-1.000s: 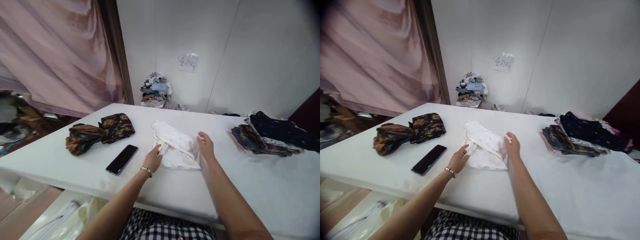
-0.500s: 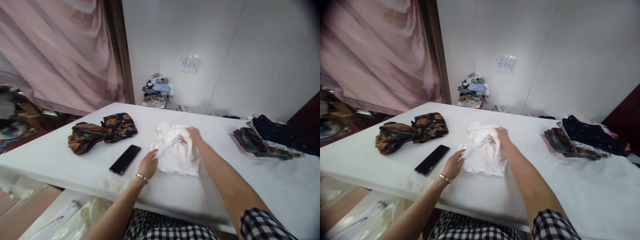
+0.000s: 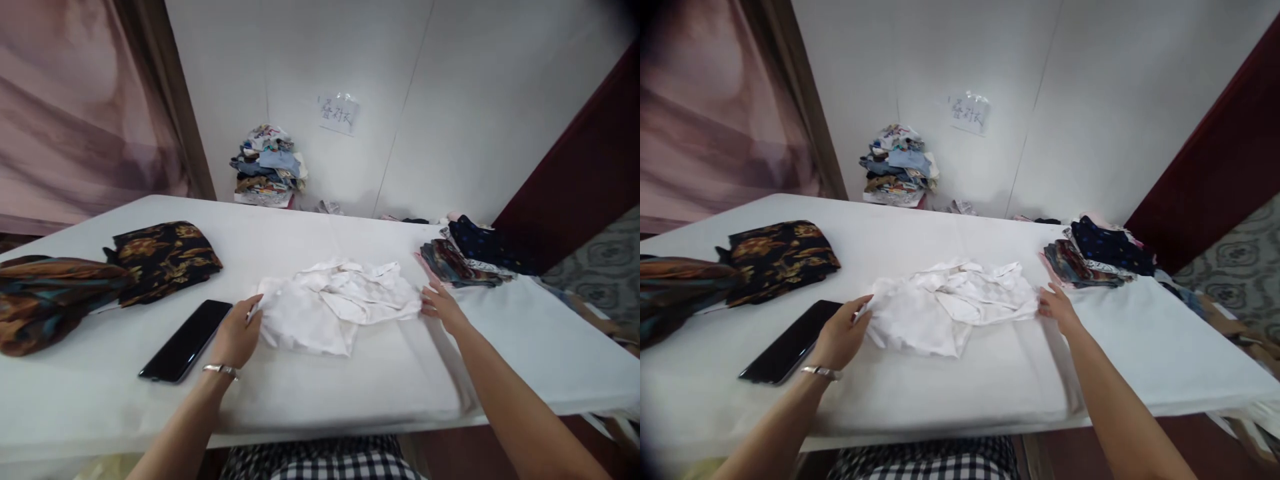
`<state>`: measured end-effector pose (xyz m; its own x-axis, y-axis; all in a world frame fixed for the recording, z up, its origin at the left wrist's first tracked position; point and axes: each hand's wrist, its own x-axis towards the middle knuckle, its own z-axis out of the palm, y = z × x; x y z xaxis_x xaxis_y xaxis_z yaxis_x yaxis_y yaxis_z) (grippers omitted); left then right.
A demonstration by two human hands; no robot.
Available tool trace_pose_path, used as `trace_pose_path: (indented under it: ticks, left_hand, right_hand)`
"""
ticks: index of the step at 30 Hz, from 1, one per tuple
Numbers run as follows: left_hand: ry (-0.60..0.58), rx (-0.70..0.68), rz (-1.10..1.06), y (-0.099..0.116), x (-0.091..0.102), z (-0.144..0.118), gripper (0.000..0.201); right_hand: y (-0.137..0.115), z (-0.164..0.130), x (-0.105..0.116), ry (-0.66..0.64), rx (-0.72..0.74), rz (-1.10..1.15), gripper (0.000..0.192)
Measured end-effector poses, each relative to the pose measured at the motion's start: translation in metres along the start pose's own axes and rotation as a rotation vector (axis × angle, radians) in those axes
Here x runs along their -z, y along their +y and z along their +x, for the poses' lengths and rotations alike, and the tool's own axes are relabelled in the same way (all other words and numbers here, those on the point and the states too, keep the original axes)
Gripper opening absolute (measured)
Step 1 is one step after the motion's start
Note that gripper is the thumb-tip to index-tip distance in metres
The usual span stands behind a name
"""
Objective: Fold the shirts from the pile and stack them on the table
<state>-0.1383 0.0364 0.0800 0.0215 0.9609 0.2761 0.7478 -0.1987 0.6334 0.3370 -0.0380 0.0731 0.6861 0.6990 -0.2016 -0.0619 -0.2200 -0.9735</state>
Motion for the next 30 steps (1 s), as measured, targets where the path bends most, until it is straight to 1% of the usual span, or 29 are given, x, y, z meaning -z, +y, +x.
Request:
trace_pose_path:
  ticks: [2, 4, 5, 7, 9, 10, 12, 13, 14, 15, 17, 18, 19, 20, 21, 22, 23, 24, 25, 27, 30]
  left_hand:
    - [-0.002, -0.018, 0.019, 0.003, 0.001, 0.002, 0.039]
    - [0.002, -0.037, 0.039, 0.008, 0.003, 0.004, 0.037]
    - [0.01, -0.05, 0.046, 0.011, 0.005, 0.006, 0.034]
    - [0.04, -0.091, 0.056, 0.019, 0.012, 0.015, 0.028]
    - [0.105, -0.153, 0.065, 0.028, 0.024, 0.033, 0.025]
    - [0.151, -0.183, 0.073, 0.032, 0.032, 0.045, 0.024]
    - [0.26, -0.206, 0.089, 0.036, 0.049, 0.076, 0.024]
    - [0.308, -0.183, 0.087, 0.035, 0.057, 0.093, 0.024]
    - [0.34, -0.123, 0.073, 0.033, 0.064, 0.11, 0.025]
    - [0.352, -0.034, 0.048, 0.029, 0.07, 0.126, 0.026]
    - [0.327, 0.158, 0.009, 0.016, 0.073, 0.15, 0.026]
    - [0.292, 0.223, 0.013, 0.009, 0.071, 0.156, 0.026]
    - [0.252, 0.252, 0.031, 0.002, 0.066, 0.159, 0.026]
    - [0.212, 0.245, 0.053, -0.003, 0.06, 0.157, 0.027]
    - [0.175, 0.211, 0.07, -0.006, 0.052, 0.152, 0.028]
    - [0.146, 0.171, 0.079, -0.006, 0.043, 0.145, 0.029]
    - [0.124, 0.117, 0.08, -0.003, 0.033, 0.136, 0.029]
    - [0.105, 0.051, 0.074, 0.003, 0.022, 0.125, 0.03]
    - [0.078, -0.026, 0.068, 0.01, 0.011, 0.114, 0.03]
    - [0.0, -0.199, 0.063, 0.03, -0.013, 0.094, 0.029]
    - [-0.158, -0.425, 0.067, 0.059, -0.05, 0.075, 0.028]
  right_hand:
    - [-0.003, 0.004, -0.012, 0.021, 0.054, -0.135, 0.057]
    - [-0.005, 0.012, -0.029, 0.026, 0.137, -0.293, 0.06]
    - [-0.006, 0.017, -0.039, 0.012, 0.178, -0.356, 0.056]
    - [-0.01, 0.026, -0.056, -0.054, 0.231, -0.397, 0.038]
    - [-0.016, 0.033, -0.067, -0.123, 0.259, -0.362, 0.017]
    - [-0.021, 0.036, -0.068, -0.144, 0.27, -0.331, 0.012]
    - [-0.032, 0.04, -0.062, -0.149, 0.3, -0.262, 0.018]
    - [-0.037, 0.041, -0.055, -0.128, 0.321, -0.214, 0.024]
    - [-0.039, 0.041, -0.047, -0.092, 0.339, -0.152, 0.03]
    - [-0.04, 0.04, -0.037, -0.053, 0.346, -0.086, 0.035]
    - [-0.034, 0.037, -0.018, 0.003, 0.32, 0.003, 0.041]
    - [-0.029, 0.034, -0.009, 0.022, 0.294, 0.009, 0.043]
    - [-0.023, 0.031, 0.0, 0.042, 0.274, -0.021, 0.042]
    - [-0.017, 0.027, 0.007, 0.066, 0.277, -0.088, 0.04]
    - [-0.012, 0.023, 0.012, 0.097, 0.312, -0.168, 0.036]
    - [-0.009, 0.019, 0.016, 0.125, 0.378, -0.249, 0.031]
    - [-0.007, 0.013, 0.017, 0.132, 0.455, -0.322, 0.025]
    - [-0.008, 0.008, 0.014, 0.11, 0.53, -0.378, 0.021]
    - [-0.01, 0.001, 0.009, 0.06, 0.586, -0.416, 0.02]
    - [-0.015, -0.014, -0.012, -0.08, 0.628, -0.435, 0.022]
    - [-0.017, -0.038, -0.058, -0.338, 0.629, -0.468, 0.034]
